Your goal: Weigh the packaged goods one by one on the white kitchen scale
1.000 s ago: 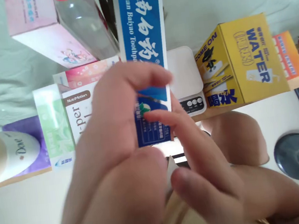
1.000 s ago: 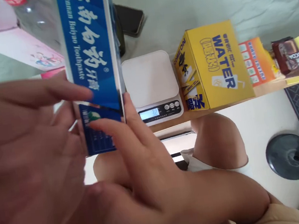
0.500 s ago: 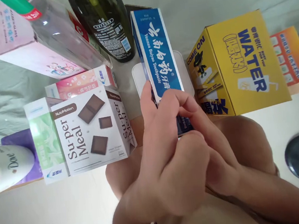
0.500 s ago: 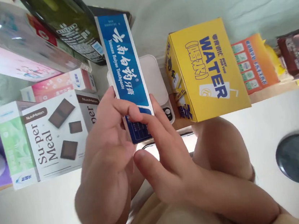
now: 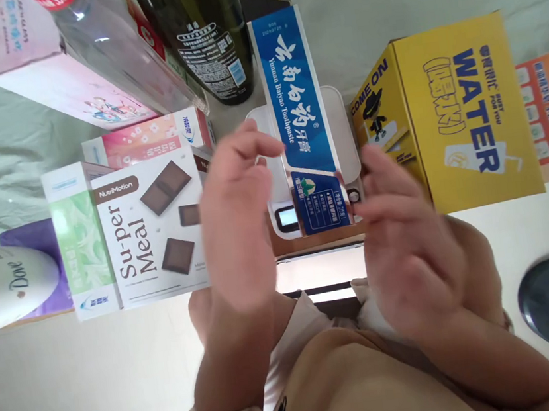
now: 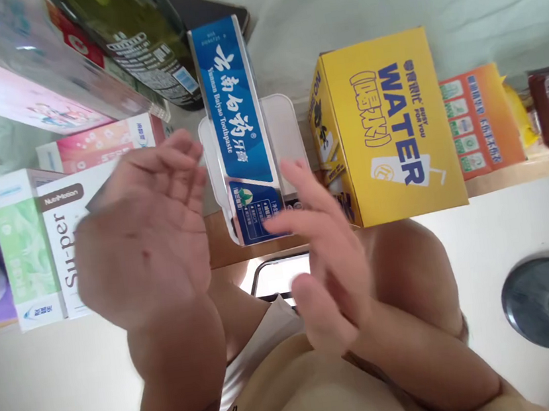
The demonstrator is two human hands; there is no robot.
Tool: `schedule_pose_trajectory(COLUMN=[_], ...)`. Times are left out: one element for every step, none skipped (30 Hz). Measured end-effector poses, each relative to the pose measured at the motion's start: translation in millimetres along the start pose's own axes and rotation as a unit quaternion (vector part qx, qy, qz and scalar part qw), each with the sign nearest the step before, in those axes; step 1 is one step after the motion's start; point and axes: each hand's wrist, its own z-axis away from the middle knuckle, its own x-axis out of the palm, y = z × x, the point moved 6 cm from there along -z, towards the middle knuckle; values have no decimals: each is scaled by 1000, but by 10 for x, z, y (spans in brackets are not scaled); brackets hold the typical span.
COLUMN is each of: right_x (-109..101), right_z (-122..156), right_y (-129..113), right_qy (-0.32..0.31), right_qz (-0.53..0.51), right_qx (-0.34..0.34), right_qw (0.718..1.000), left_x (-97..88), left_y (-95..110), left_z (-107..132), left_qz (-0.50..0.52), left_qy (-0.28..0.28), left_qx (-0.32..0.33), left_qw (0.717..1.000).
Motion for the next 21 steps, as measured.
schedule_pose_trajectory(right_x=[-64, -116, -150, -170, -177, -176, -182, -191, -199, -205, -207, -206, -200, -192, -182, -172, -166, -164, -165, -169, -172], right_z=[-2, 2, 5, 7, 9, 15, 27, 46, 66, 85, 102, 116, 126, 132, 135, 137, 138, 137, 137, 137, 136], right_y=[-46, -82, -101, -108, -108, -99, -86, -77, -69, -62, -54, -55, -60, -64, -68, -74, -78, -76, -74, -72, -67], right_qy=[59, 103, 127, 133, 123, 104, 90, 81, 76, 74, 74, 77, 79, 81, 82, 82, 84, 88, 90, 94, 94], right_qz=[-16, -27, -32, -31, -25, -19, -14, -12, -13, -13, -13, -13, -11, -6, 0, 6, 9, 7, 0, -11, -24], right_qx=[-36, -64, -80, -87, -90, -90, -87, -89, -92, -95, -95, -100, -107, -112, -115, -119, -121, -117, -114, -113, -108], right_qw=[998, 992, 988, 987, 988, 990, 992, 993, 993, 993, 993, 992, 991, 990, 990, 989, 989, 989, 989, 989, 989], left_x=[-46, -82, -107, -119, -117, -105, -97, -89, -82, -77, -74, -66, -58, -48, -38, -29, -25, -20, -7, 7, 14], left_y=[9, 21, 42, 68, 95, 119, 145, 167, 179, 181, 185, 189, 196, 212, 231, 248, 255, 258, 266, 270, 274], left_z=[-32, -54, -65, -66, -60, -48, -30, -9, 10, 25, 37, 44, 49, 52, 54, 53, 48, 42, 38, 35, 33], left_qz=[19, 40, 60, 76, 89, 100, 112, 121, 126, 128, 127, 122, 119, 125, 140, 158, 175, 188, 195, 197, 197], left_qy=[24, 45, 63, 72, 73, 65, 60, 54, 49, 44, 41, 35, 29, 21, 14, 10, 12, 16, 14, 12, 14], left_qx=[2, 6, 18, 37, 60, 82, 110, 135, 152, 159, 163, 164, 165, 171, 178, 185, 184, 182, 184, 185, 187], left_qw=[1000, 998, 996, 994, 992, 989, 986, 982, 979, 978, 978, 978, 979, 977, 974, 970, 967, 965, 963, 963, 962])
